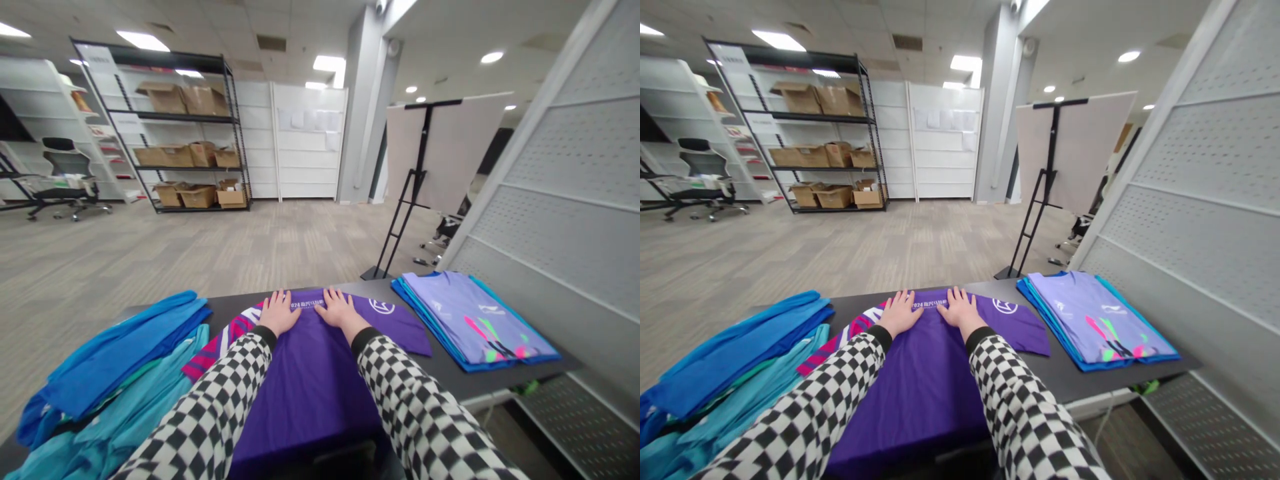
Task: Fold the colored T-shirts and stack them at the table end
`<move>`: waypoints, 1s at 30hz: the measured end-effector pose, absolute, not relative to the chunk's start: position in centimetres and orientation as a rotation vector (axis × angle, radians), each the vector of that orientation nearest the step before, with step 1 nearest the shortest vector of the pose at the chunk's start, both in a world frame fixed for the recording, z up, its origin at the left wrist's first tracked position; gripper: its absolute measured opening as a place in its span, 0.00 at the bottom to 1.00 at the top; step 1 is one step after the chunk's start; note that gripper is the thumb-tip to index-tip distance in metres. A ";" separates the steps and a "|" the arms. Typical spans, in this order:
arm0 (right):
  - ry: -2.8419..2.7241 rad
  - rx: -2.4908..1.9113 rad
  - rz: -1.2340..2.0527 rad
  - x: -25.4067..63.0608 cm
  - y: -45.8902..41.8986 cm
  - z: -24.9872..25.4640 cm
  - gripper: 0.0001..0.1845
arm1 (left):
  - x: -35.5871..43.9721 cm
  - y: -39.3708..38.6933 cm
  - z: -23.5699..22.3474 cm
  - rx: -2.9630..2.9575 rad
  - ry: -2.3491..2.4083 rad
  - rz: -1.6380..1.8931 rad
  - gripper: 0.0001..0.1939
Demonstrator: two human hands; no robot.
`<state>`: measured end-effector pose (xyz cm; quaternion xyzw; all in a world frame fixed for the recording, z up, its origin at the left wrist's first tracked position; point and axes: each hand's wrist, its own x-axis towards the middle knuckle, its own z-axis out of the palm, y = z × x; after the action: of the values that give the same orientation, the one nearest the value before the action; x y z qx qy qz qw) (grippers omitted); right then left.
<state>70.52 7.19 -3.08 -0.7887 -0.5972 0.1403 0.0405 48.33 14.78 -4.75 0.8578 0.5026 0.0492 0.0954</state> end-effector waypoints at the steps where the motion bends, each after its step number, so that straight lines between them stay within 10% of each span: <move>1: -1.830 -2.424 0.426 70.4 7.0 -3.7 0.52 | 48.1 14.8 -5.2 2.545 1.492 0.146 0.49; 21: -1.794 -2.549 0.674 71.6 9.7 -3.9 0.66 | 49.2 16.9 -4.0 2.375 1.523 -0.146 0.58; 30: -1.737 -2.450 0.383 71.7 8.7 -5.3 0.49 | 48.1 14.5 -6.3 2.539 1.564 0.320 0.45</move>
<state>71.71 8.73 -5.28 -0.8079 -0.5728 0.1262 0.0568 48.14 14.46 -6.26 0.8444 0.5201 0.1066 0.0712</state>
